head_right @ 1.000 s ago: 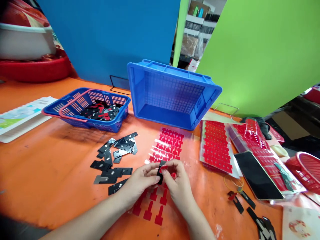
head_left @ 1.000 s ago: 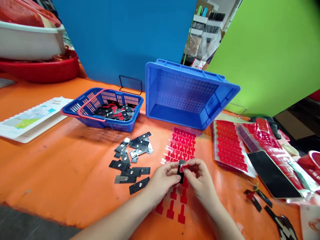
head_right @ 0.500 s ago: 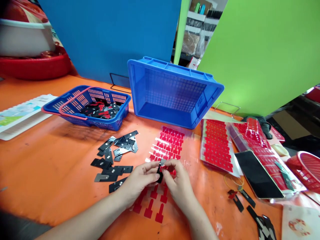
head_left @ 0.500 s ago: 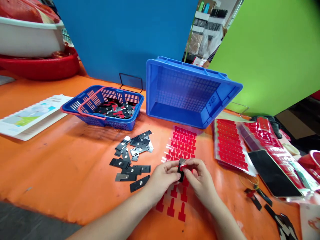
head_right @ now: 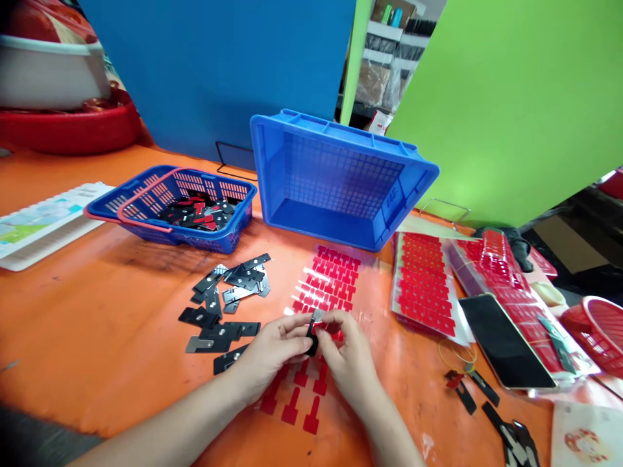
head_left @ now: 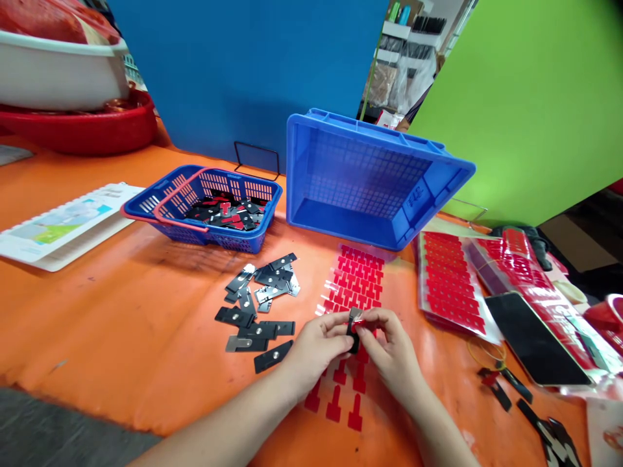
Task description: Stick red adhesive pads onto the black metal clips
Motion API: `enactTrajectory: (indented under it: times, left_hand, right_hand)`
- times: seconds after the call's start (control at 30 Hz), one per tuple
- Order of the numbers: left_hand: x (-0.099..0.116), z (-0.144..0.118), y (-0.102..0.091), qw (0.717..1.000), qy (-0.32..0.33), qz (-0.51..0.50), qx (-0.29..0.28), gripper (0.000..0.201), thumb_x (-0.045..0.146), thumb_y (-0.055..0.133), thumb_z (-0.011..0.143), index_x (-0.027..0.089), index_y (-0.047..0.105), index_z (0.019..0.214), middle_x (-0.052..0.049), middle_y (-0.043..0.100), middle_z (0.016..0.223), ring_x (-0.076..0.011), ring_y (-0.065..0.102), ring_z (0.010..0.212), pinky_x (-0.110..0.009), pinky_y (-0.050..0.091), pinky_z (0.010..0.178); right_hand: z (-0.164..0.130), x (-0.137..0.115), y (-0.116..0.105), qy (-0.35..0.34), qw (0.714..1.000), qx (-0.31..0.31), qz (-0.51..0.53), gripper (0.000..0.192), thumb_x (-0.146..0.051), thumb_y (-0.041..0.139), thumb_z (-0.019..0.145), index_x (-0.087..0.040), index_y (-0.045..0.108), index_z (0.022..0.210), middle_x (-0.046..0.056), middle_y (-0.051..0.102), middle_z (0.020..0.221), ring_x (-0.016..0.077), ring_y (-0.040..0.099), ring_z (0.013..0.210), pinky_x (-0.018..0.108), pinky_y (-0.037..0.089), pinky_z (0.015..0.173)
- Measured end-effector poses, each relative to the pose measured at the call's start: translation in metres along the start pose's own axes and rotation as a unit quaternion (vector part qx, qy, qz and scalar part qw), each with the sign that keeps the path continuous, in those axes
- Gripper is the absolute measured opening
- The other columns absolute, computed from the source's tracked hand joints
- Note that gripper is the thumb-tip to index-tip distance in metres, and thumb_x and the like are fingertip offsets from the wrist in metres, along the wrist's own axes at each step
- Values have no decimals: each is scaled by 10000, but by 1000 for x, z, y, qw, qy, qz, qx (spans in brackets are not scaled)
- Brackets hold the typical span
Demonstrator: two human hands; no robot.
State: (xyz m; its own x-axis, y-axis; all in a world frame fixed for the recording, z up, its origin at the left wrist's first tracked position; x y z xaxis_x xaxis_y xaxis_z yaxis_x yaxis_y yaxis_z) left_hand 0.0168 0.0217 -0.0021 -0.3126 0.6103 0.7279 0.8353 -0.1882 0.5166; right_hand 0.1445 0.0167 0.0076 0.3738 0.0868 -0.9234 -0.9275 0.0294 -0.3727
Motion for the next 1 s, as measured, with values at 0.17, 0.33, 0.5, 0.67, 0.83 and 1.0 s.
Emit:
enactTrajectory:
  times: [0.17, 0.33, 0.5, 0.67, 0.83, 1.0]
  left_hand:
    - [-1, 0, -1, 1000, -1, -4, -1, 433, 140, 616, 645, 209, 580, 1070, -28, 671, 830, -109, 576, 736, -210, 411, 657]
    - [-1, 1, -1, 1000, -2, -7, -2, 436, 140, 621, 639, 197, 579, 1069, -34, 672, 830, -111, 576, 724, -213, 408, 655]
    - [-1, 1, -1, 1000, 2, -4, 1, 422, 133, 619, 636, 183, 586, 1053, -43, 671, 839, -124, 581, 731, -220, 407, 653]
    - [0, 1, -1, 1000, 5, -3, 3, 411, 127, 612, 642, 189, 586, 1047, -39, 672, 836, -123, 581, 746, -218, 406, 664]
    - [0, 1, -1, 1000, 3, -1, 7, 417, 136, 621, 628, 179, 591, 1042, -43, 673, 825, -126, 582, 726, -221, 405, 653]
    - [0, 1, -1, 1000, 8, -1, 10, 418, 134, 624, 617, 169, 594, 1033, -46, 671, 811, -124, 582, 704, -220, 409, 643]
  right_hand:
    - [0, 2, 0, 0, 1000, 1, -8, 120, -211, 493, 786, -227, 494, 905, 38, 552, 890, 177, 540, 832, 291, 475, 655]
    - [-1, 0, 0, -3, 1000, 2, -22, 114, -221, 494, 781, -223, 506, 895, 44, 568, 888, 181, 552, 826, 282, 478, 635]
    - [-1, 0, -1, -9, 999, 4, -35, 116, -222, 492, 775, -220, 515, 888, 51, 580, 886, 185, 562, 822, 270, 479, 603]
    - [0, -1, 1, -21, 998, -9, -53, 111, -215, 477, 787, -238, 501, 893, 39, 574, 898, 178, 557, 832, 265, 480, 609]
    - [0, -3, 3, -48, 994, -21, -92, 109, -195, 473, 789, -243, 495, 884, 22, 575, 875, 163, 558, 805, 286, 470, 681]
    - [1, -6, 3, -75, 990, -26, -117, 108, -183, 461, 785, -234, 490, 876, 28, 572, 864, 163, 556, 793, 296, 462, 701]
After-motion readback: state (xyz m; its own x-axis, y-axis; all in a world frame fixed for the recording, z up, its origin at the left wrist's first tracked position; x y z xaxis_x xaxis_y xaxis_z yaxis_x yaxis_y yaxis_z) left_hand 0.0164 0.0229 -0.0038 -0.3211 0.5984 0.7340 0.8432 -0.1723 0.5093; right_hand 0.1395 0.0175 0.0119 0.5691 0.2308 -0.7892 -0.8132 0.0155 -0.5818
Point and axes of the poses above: each hand's wrist, its own z-axis towards the middle knuckle, its own y-axis out of the palm, x = y × z, the point moved 5 cm from there along z, towards the middle knuckle
